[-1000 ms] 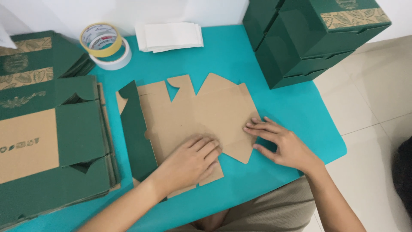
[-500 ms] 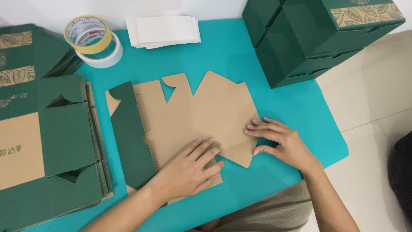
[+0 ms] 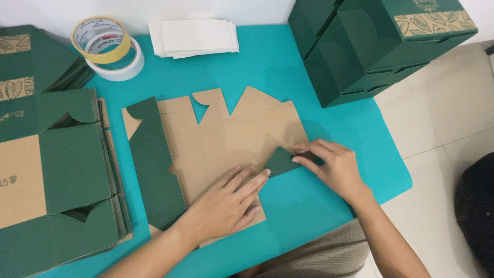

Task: The person assembles a green cardboard box by folding its flaps and tucking them into slots. They then place a white tissue inside the box and close the lid.

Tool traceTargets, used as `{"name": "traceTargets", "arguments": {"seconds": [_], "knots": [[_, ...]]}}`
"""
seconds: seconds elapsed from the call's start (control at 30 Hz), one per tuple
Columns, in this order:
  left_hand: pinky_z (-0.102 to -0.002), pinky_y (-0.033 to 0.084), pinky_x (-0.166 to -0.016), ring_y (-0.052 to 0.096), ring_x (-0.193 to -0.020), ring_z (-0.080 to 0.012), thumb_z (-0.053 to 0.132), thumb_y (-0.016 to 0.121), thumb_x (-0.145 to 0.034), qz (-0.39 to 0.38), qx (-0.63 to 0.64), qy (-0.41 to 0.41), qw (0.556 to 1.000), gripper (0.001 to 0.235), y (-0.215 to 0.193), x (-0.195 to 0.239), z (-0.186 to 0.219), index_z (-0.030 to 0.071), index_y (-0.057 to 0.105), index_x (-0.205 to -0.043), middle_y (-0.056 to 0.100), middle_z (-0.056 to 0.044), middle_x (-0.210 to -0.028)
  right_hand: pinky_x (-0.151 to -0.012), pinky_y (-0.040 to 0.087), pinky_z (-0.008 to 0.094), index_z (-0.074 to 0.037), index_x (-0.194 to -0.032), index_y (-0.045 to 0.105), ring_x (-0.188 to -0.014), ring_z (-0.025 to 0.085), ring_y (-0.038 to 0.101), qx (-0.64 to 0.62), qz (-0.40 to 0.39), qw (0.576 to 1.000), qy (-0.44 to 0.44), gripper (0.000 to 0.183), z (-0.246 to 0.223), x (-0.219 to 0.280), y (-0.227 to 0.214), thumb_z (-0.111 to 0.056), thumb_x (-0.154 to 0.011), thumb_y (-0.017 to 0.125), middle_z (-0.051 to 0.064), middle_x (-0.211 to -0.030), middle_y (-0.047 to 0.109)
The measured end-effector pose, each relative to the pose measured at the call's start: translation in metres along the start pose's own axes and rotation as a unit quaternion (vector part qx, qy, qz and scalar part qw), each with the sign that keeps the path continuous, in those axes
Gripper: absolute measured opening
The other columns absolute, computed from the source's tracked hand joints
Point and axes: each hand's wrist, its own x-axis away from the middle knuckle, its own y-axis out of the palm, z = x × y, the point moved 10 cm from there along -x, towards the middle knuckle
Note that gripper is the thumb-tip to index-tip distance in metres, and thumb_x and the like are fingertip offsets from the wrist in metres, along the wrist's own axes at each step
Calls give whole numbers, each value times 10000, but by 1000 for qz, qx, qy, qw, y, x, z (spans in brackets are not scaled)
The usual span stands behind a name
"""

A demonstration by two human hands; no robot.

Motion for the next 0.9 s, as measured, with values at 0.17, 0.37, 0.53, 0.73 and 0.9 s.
{"name": "traceTargets", "arguments": {"seconds": [0.17, 0.37, 0.53, 0.73, 0.9], "knots": [[-410, 348, -1126, 466, -1311, -273, 389, 392, -1014, -7, -13, -18, 1000, 584, 9, 4, -4, -13, 463, -1432, 508, -145, -1436, -792, 543, 344, -116, -1097, 673, -936, 207, 674, 18, -8, 1000, -16, 237, -3, 1, 9, -250, -904, 708, 13, -1062, 702], [-403, 353, -1145, 481, -1317, -268, 324, 439, -1015, 17, 2, -21, 1000, 506, 5, 3, -5, -18, 539, -1375, 560, -154, -1397, -736, 543, 329, -115, -1011, 641, -963, 184, 681, 88, 16, 996, -4, 103, -21, 13, 4, -184, -947, 680, 18, -1041, 675], [-392, 360, -1143, 497, -1310, -264, 294, 457, -1003, 23, 18, -36, 999, 479, 5, 4, -8, -18, 563, -1350, 576, -154, -1384, -1045, 514, 398, -84, -1172, 654, -1175, 196, 640, 109, 31, 994, -8, 212, -43, 32, 4, -66, -967, 604, 20, -1142, 682], [-381, 364, -1142, 496, -1313, -254, 249, 487, -992, 32, 74, -49, 996, 428, 0, 3, -13, -21, 592, -1307, 576, -157, -1380, -1182, 369, 408, -33, -1413, 500, -1398, 260, 460, 52, 3, 995, 81, 505, -41, 54, 14, -173, -943, 621, 111, -1467, 516], [-419, 398, -1098, 513, -1258, -296, 210, 521, -955, 15, 120, -56, 991, 408, 0, 1, -17, -25, 575, -1284, 551, -182, -1353, -1163, 321, 461, -114, -1463, 470, -1430, 217, 406, 110, -39, 988, 99, 530, -43, 54, 18, -313, -977, 536, 61, -1513, 474]]}}
